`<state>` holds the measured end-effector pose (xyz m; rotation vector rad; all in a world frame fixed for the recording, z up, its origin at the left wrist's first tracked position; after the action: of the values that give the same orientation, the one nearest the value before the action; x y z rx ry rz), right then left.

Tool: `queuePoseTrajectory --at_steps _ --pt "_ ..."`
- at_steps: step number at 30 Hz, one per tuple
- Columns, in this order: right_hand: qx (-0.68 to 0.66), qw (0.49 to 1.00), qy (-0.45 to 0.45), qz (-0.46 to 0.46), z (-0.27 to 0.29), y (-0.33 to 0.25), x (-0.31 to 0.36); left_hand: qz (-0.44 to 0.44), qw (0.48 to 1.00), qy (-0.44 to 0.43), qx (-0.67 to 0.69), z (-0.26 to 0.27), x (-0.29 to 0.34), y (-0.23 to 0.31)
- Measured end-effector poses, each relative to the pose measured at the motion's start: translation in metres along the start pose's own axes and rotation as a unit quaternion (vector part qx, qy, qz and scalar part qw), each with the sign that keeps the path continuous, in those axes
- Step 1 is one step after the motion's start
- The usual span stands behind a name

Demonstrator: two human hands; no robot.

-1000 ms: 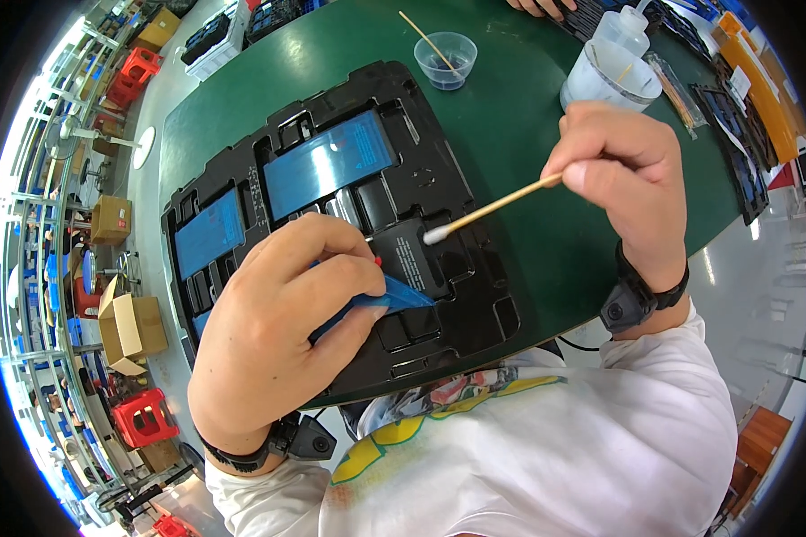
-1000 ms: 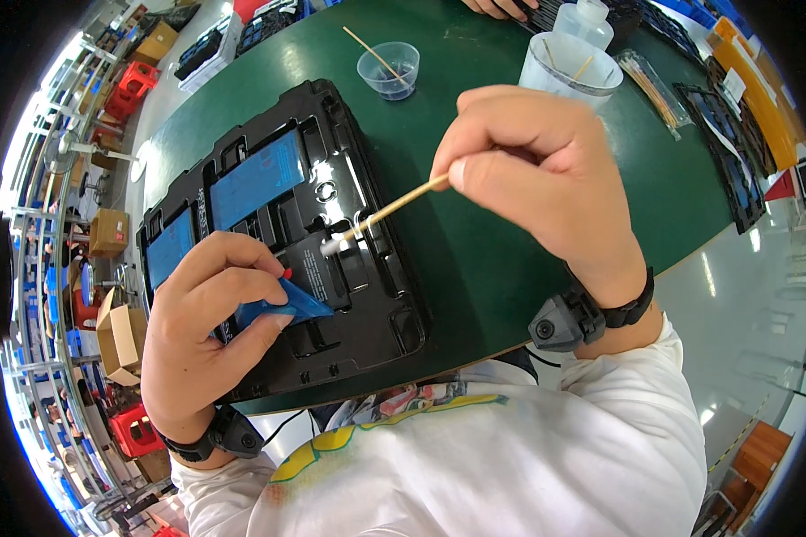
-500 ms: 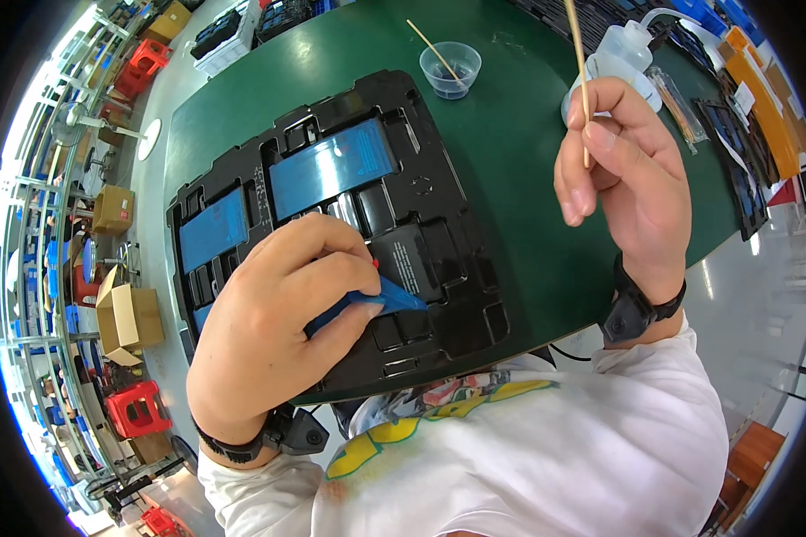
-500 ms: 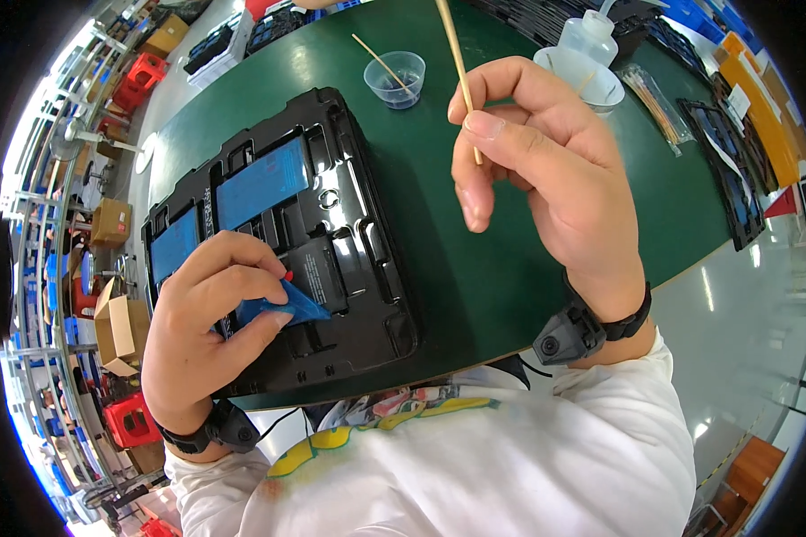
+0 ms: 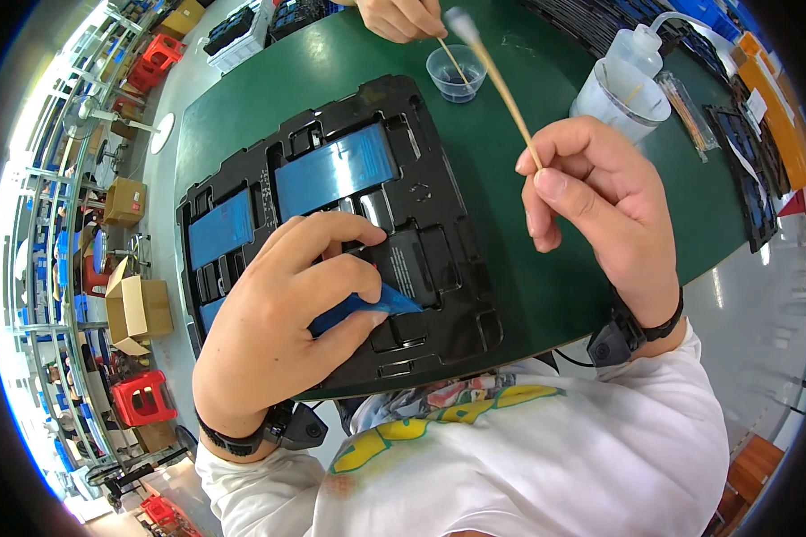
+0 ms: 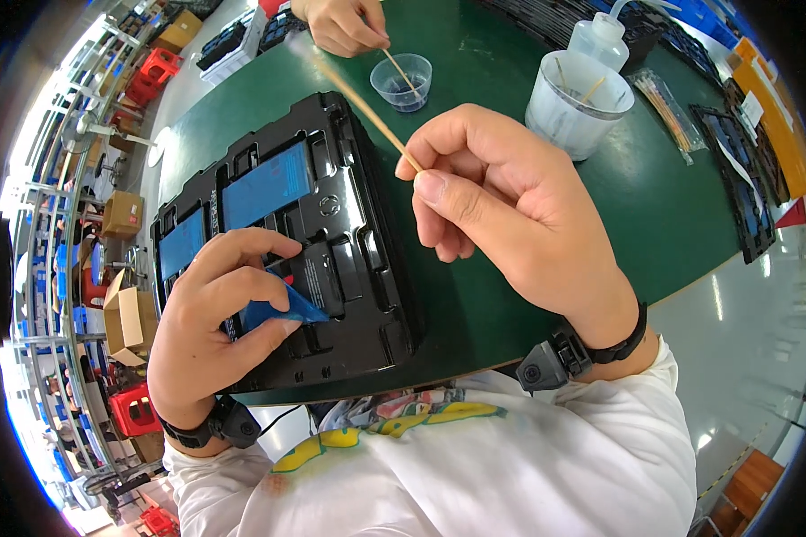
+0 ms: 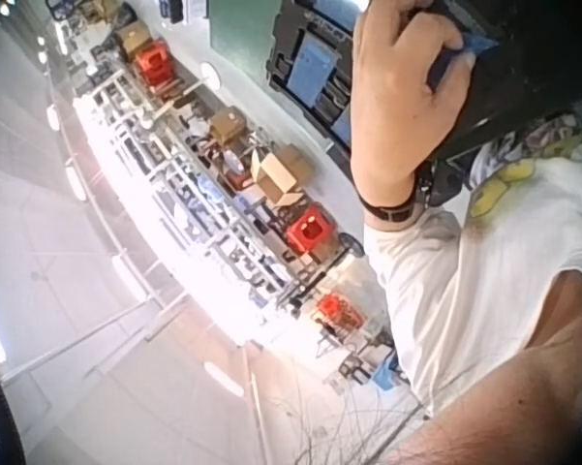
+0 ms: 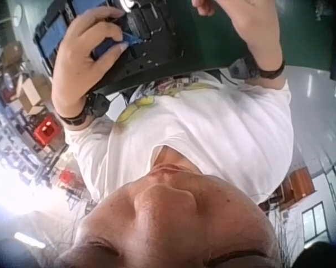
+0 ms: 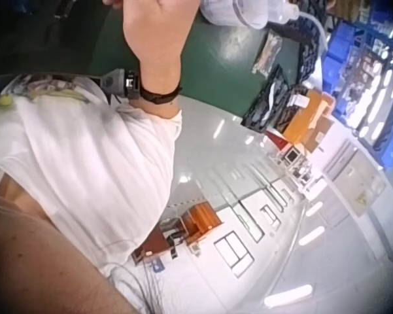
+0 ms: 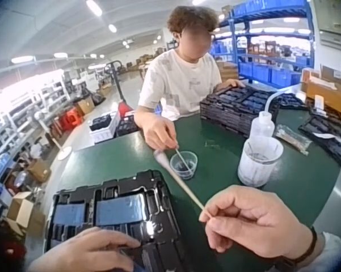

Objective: The recorder uses a cotton swab dipped in liquid to clean the surface of small electronic components held in a manufacturing tray.

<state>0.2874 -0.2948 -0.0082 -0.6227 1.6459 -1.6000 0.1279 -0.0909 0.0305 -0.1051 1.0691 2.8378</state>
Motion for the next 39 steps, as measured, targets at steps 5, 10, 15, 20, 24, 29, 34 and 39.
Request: queuePoseTrajectory --at_steps 5,10,15,20,24,29,34,39 --pt "0.036 0.999 -0.005 0.012 -0.002 0.001 -0.001 0.008 0.999 0.012 0.051 -0.002 -0.002 -0.004" --pt "-0.008 0.999 -0.028 0.016 0.001 0.005 0.002 0.001 0.996 0.019 0.085 -0.001 -0.003 -0.009" --pt "0.071 0.996 -0.038 0.031 0.006 0.001 0.004 -0.009 0.995 0.024 0.093 -0.002 -0.002 -0.011" --pt "0.144 0.987 -0.02 0.067 0.004 -0.004 0.001 -0.008 0.995 0.033 0.098 -0.001 0.001 -0.01" --pt "0.198 0.976 0.002 0.096 0.0 -0.006 0.001 -0.02 0.995 0.032 0.095 0.002 0.0 -0.009" --pt "0.244 0.961 0.027 0.13 -0.001 0.001 0.0 -0.025 0.993 0.035 0.11 0.001 0.0 -0.011" --pt "0.226 0.964 0.051 0.128 -0.002 0.003 0.0 -0.028 0.993 0.046 0.11 0.001 0.0 -0.01" --pt "0.242 0.959 0.056 0.134 0.0 0.004 0.0 -0.034 0.993 0.049 0.107 0.001 0.0 -0.009"
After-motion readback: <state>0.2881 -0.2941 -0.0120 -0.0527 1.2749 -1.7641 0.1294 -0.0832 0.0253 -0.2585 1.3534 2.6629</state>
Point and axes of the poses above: each hand's wrist, its own x-axis away from the middle knuckle, its own z-axis out of the back of the hand, y = z × x, the point moved 1 cm from there along -x, towards the middle knuckle, and after that the axes turned 6 degrees about x, right-handed, at the moved point
